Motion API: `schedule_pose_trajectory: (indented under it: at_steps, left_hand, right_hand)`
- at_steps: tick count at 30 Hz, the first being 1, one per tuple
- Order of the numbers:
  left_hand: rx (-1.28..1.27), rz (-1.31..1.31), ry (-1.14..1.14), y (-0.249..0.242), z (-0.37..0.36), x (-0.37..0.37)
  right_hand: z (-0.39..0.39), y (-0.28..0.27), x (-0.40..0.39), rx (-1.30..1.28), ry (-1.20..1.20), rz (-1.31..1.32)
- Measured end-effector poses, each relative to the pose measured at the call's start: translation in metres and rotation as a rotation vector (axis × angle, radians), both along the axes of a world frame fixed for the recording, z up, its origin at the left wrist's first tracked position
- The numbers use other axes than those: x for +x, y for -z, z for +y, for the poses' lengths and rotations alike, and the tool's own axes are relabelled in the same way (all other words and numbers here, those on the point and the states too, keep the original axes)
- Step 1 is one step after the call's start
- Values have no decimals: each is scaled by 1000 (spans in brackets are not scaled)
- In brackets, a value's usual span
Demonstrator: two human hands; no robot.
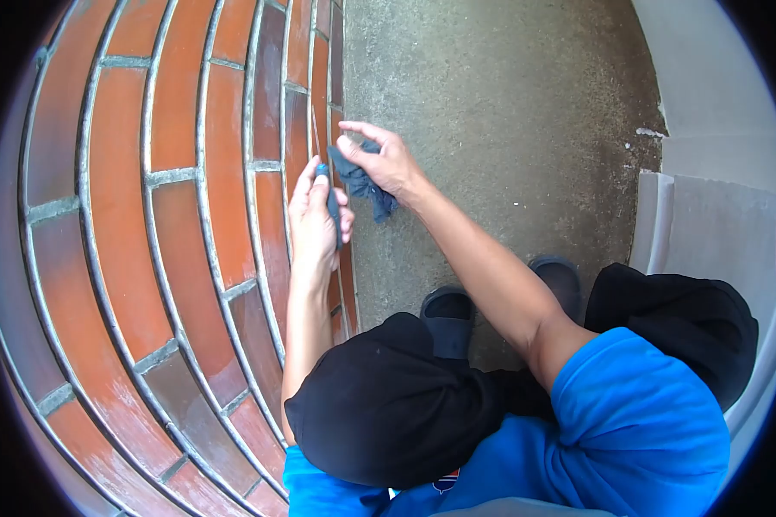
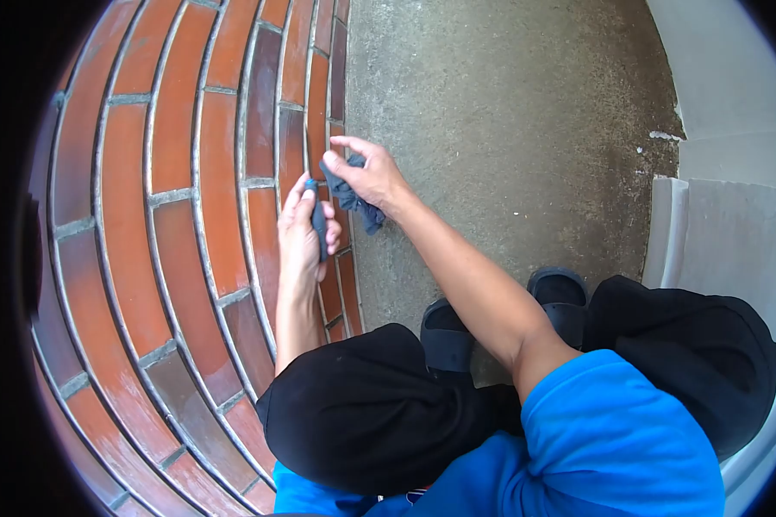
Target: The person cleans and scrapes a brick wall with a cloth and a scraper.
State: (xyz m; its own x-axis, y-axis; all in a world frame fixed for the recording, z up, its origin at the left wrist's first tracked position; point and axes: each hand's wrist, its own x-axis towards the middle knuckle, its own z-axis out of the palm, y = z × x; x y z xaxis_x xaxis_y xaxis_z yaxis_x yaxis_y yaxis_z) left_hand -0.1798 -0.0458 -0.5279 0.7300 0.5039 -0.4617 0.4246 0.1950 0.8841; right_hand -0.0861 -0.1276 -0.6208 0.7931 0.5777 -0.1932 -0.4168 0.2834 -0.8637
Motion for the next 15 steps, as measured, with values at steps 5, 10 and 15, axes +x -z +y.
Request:
schedule_pose_trajectory:
  at_steps: [5, 10, 15]
  left_hand:
    - [-82, -24, -84, 25, -14, 24]
    - [-169, -55, -135, 42, -16, 37]
    - [-126, -126, -146, 57, -21, 35]
  right_hand:
    - [1, -3, 5, -139, -89, 4]
    - [-1, -6, 29, -250, -210, -51]
    - [11, 5, 33, -333, -248, -214]
